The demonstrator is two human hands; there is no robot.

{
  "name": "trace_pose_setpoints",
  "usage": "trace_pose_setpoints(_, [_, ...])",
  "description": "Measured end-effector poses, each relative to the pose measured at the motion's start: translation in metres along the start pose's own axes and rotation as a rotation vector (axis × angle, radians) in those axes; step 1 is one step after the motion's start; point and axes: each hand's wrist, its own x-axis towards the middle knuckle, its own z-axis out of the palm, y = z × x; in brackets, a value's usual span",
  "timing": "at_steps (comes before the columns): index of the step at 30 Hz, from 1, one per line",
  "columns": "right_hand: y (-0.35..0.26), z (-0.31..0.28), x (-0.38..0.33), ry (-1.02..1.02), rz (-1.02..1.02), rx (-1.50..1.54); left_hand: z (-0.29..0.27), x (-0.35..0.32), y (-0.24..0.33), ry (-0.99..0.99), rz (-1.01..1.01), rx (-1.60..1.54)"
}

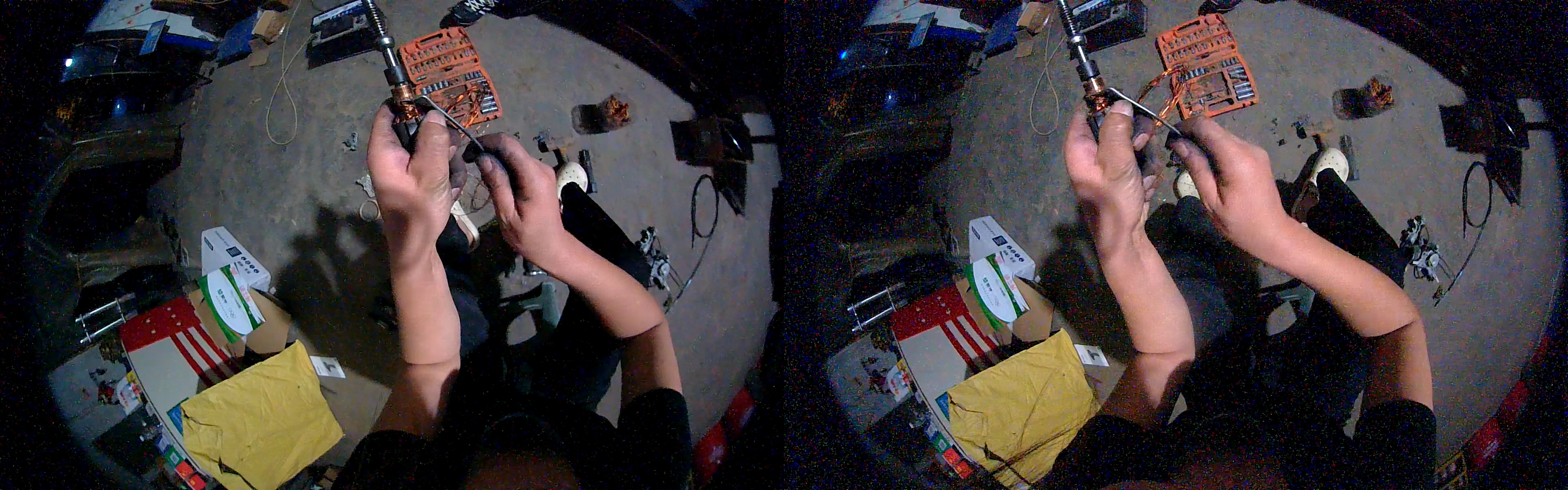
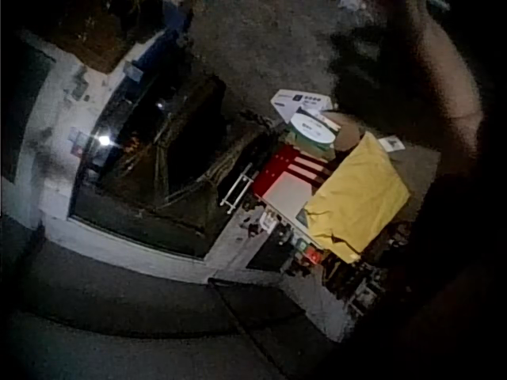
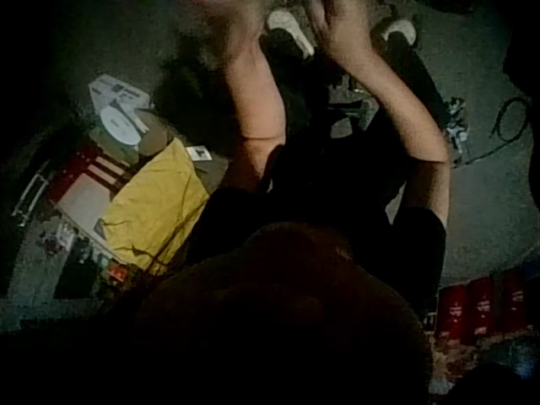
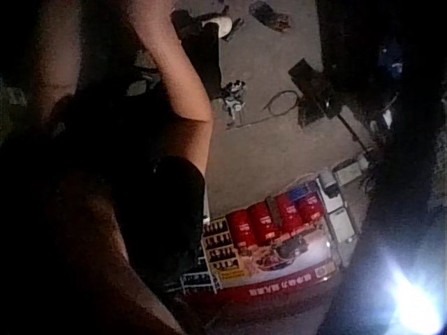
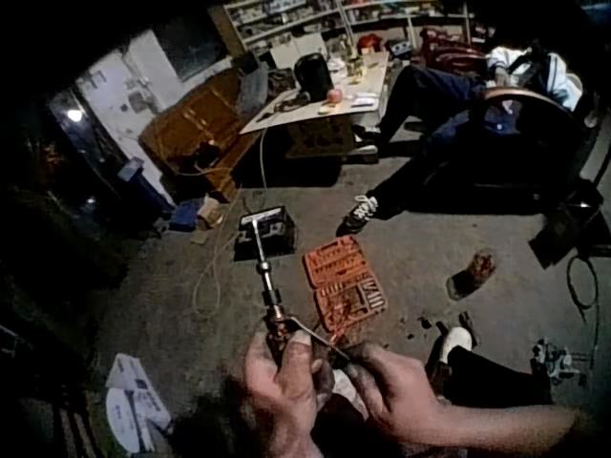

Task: The person sits on a stool in a workshop and assembles a mechanical component, likely a starter motor. They use a screwdriver to tighten screws on a copper-wound assembly and attach a metal ring. The person handles the component with both hands, adjusting parts and using tools to secure them.

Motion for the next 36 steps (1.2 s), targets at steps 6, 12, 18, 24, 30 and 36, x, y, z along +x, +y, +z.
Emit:
trace_pose_setpoints(6, [0.001, -0.013, 0.010, 0.010, -0.216, -0.320, -0.015, 0.005, -0.009, -0.041, 0.099, 0.078])
trace_pose_setpoints(12, [-0.005, -0.030, 0.016, -0.077, -0.241, -0.578, -0.019, 0.010, -0.011, -0.019, 0.151, 0.310])
trace_pose_setpoints(18, [-0.011, -0.042, 0.023, -0.167, -0.279, -0.747, -0.019, 0.018, -0.020, 0.022, 0.164, 0.589])
trace_pose_setpoints(24, [0.018, -0.022, 0.028, -0.069, -0.169, -0.087, -0.013, 0.017, -0.025, -0.042, 0.077, 0.024])
trace_pose_setpoints(30, [0.005, -0.020, 0.020, -0.175, 0.145, 0.198, -0.007, 0.018, -0.028, -0.050, 0.224, 0.043])
trace_pose_setpoints(36, [0.007, -0.009, 0.012, 0.085, -0.045, -0.002, -0.002, 0.014, -0.028, -0.059, 0.350, 0.116])
